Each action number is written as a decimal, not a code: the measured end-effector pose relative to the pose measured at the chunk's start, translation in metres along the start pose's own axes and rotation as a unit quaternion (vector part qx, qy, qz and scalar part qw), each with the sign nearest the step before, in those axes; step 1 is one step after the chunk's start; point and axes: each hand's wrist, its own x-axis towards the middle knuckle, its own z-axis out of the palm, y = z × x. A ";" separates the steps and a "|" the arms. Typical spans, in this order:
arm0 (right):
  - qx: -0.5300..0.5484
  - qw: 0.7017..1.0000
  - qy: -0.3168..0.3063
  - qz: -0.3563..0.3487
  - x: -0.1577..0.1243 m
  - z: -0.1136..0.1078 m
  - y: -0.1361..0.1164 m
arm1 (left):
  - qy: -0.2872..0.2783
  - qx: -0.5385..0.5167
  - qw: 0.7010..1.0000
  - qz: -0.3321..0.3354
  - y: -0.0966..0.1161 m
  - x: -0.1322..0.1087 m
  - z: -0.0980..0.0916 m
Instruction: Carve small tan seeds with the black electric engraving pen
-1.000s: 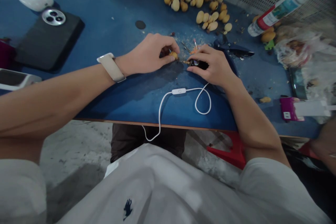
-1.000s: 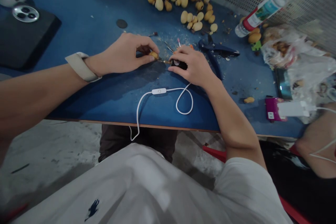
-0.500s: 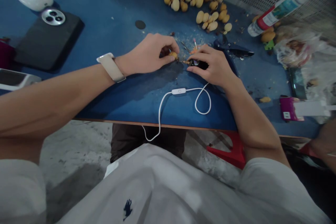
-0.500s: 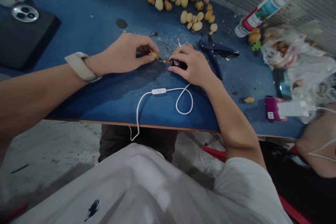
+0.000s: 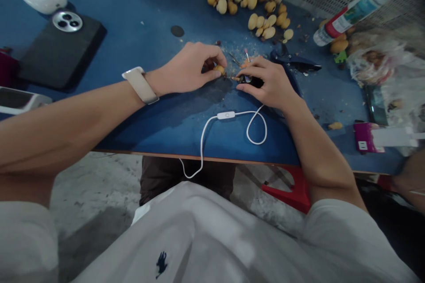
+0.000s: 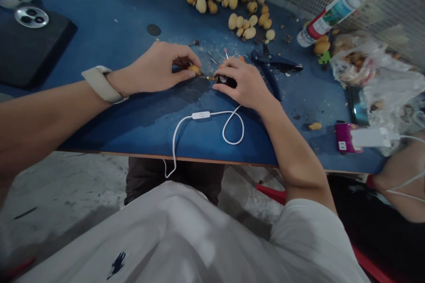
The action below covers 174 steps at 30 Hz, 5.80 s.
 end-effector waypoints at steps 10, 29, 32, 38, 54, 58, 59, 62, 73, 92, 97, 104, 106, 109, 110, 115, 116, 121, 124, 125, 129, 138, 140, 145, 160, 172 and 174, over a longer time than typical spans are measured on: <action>0.003 1.000 0.001 -0.002 0.000 0.000 0.002 | -0.001 0.019 1.000 0.004 0.006 0.000 -0.002; 0.005 1.000 -0.001 -0.001 -0.001 0.001 0.002 | 0.001 0.008 1.000 0.009 0.002 -0.001 0.001; 0.005 1.000 -0.001 0.000 0.000 0.001 0.001 | -0.002 0.012 1.000 0.005 0.005 -0.001 0.000; 0.002 1.000 0.002 0.004 0.000 0.001 0.001 | 0.000 0.006 1.000 -0.001 0.003 -0.001 0.000; 0.006 1.000 -0.001 -0.001 0.000 0.001 0.000 | 0.001 -0.002 1.000 0.003 -0.001 -0.002 0.000; 0.000 1.000 -0.002 0.001 -0.001 0.000 0.000 | 0.008 -0.011 1.000 0.007 -0.004 -0.001 0.001; -0.001 1.000 -0.002 0.002 -0.001 0.000 0.000 | 0.008 -0.012 1.000 0.008 -0.004 -0.001 0.001; 0.001 1.000 -0.003 -0.001 -0.001 0.000 0.002 | 0.008 -0.005 1.000 0.009 -0.005 0.000 0.001; 0.003 1.000 -0.010 -0.006 -0.001 0.003 0.006 | 0.004 -0.001 1.000 0.005 -0.006 -0.001 0.001; 0.013 1.000 0.001 0.003 -0.001 0.002 0.005 | 0.002 0.020 1.000 0.016 0.002 -0.001 0.000; 0.010 1.000 0.001 0.006 -0.001 0.001 0.004 | -0.001 0.015 1.000 0.019 0.000 -0.001 0.000; 0.006 1.000 -0.002 0.005 -0.002 0.001 0.002 | 0.001 0.019 1.000 0.014 0.002 -0.001 0.001; 0.007 1.000 -0.008 0.004 -0.002 0.001 0.002 | 0.009 0.019 1.000 0.016 0.003 -0.001 0.001; 0.006 1.000 -0.013 0.002 -0.001 0.001 0.002 | 0.007 0.007 1.000 0.011 0.002 -0.001 0.000; 0.005 1.000 -0.012 0.002 -0.001 0.001 0.002 | 0.004 0.004 1.000 0.008 0.001 -0.001 0.000; 0.003 1.000 -0.010 0.010 -0.002 0.000 -0.001 | -0.006 -0.007 1.000 -0.001 -0.004 -0.001 -0.001; 0.003 1.000 -0.012 0.011 -0.002 0.000 -0.002 | -0.004 -0.009 1.000 0.001 -0.004 -0.001 -0.001; 0.002 1.000 -0.013 0.008 -0.001 -0.002 -0.004 | 0.009 -0.013 1.000 0.007 -0.004 -0.002 0.001; 0.000 1.000 -0.013 0.009 -0.001 -0.001 -0.004 | -0.001 -0.007 1.000 -0.003 -0.003 -0.002 0.000; -0.001 1.000 -0.012 0.009 -0.001 -0.001 -0.003 | -0.005 -0.006 1.000 -0.005 -0.003 -0.002 0.000; 0.006 1.000 -0.004 0.003 -0.001 0.000 0.000 | 0.004 -0.010 1.000 0.001 -0.003 -0.002 0.000; 0.013 1.000 0.006 0.006 -0.001 -0.001 0.000 | 0.010 -0.021 1.000 0.000 -0.002 -0.002 0.000; 0.014 1.000 0.008 0.006 -0.001 -0.001 -0.001 | 0.010 -0.017 1.000 -0.003 0.000 -0.003 0.000; 0.008 1.000 0.004 0.014 -0.001 -0.001 -0.002 | 0.011 -0.021 1.000 0.001 0.000 -0.004 0.000; 0.005 1.000 0.005 0.011 -0.001 0.000 0.001 | -0.006 -0.009 1.000 0.006 0.004 -0.002 0.000; 0.010 1.000 0.005 0.011 -0.001 -0.001 0.000 | -0.010 -0.003 1.000 0.008 0.004 -0.001 0.001; 0.013 1.000 0.004 0.010 -0.001 -0.001 0.000 | -0.019 -0.003 1.000 0.007 0.003 -0.001 0.000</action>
